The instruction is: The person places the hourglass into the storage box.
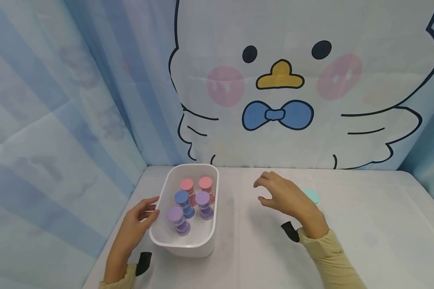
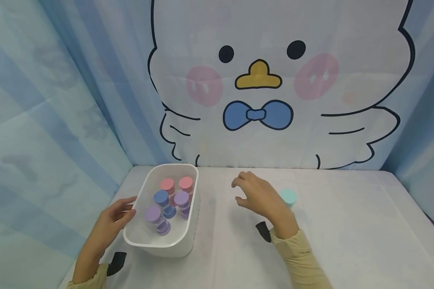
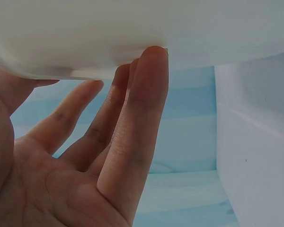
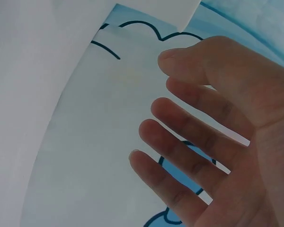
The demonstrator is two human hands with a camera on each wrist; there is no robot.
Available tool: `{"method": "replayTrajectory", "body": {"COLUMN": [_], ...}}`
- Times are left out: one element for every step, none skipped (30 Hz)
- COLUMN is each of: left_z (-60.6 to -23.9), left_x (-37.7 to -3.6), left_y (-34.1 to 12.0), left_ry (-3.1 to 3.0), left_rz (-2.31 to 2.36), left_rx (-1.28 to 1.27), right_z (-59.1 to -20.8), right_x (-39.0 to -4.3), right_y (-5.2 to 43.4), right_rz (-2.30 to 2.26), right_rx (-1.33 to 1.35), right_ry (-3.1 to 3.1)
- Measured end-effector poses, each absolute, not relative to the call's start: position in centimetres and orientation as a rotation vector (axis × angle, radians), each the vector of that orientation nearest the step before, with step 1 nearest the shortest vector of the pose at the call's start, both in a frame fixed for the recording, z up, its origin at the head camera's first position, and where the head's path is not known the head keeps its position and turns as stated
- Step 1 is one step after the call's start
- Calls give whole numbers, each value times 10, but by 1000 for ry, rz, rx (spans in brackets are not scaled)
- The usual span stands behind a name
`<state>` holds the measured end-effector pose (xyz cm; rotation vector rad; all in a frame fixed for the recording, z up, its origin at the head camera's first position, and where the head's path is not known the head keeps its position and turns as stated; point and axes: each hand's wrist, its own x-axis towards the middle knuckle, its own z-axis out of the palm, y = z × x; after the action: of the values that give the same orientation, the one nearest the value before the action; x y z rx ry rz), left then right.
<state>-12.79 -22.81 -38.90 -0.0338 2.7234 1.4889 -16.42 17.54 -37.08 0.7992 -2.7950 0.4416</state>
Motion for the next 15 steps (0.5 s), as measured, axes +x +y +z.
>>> {"method": "replayTrajectory", "body": {"left_z": [-389, -389, -389, -389, -390, -390, -390, -391, -391, -391, -391, -391, -391, -391, -391], "left_x": [-128, -128, -128, -128, -128, -128, -128, -128, -128, -128, -128, -128, -128, -129, -129], "left_y": [-228, -228, -228, -228, -228, -228, -228, -228, -228, -228, -228, -229, -229, -229, -229], "left_ry": [2723, 2721, 2719, 2717, 2714, 2713, 2710, 2709, 2710, 2710, 2712, 2715, 2718, 2720, 2720], "left_rz": [1486, 1484, 1483, 1481, 1481, 1481, 1482, 1483, 1485, 1487, 1490, 1491, 1492, 1494, 1497], "left_rx": [-40, -48, -55, -61, -66, -70, -74, -76, -75, -72, -68, -64, -58, -54, -51], "right_z": [-372, -373, -374, -375, -376, -377, -378, -379, -380, -381, -382, -382, -382, -383, -383], "right_x": [-164, -163, -163, -162, -161, -161, -160, -160, -159, -159, -159, -159, -159, -159, -158], "right_y": [178, 181, 184, 187, 190, 193, 196, 199, 201, 204, 206, 208, 210, 212, 214], "right_rz": [446, 451, 457, 462, 470, 475, 480, 481, 481, 479, 479, 477, 474, 472, 470], "right_rx": [790, 782, 776, 766, 757, 750, 743, 736, 728, 718, 712, 706, 697, 691, 685], "right_ry": [-2795, -2795, -2795, -2798, -2803, -2808, -2814, -2822, -2830, -2838, -2844, -2848, -2852, -2855, -2857]}}
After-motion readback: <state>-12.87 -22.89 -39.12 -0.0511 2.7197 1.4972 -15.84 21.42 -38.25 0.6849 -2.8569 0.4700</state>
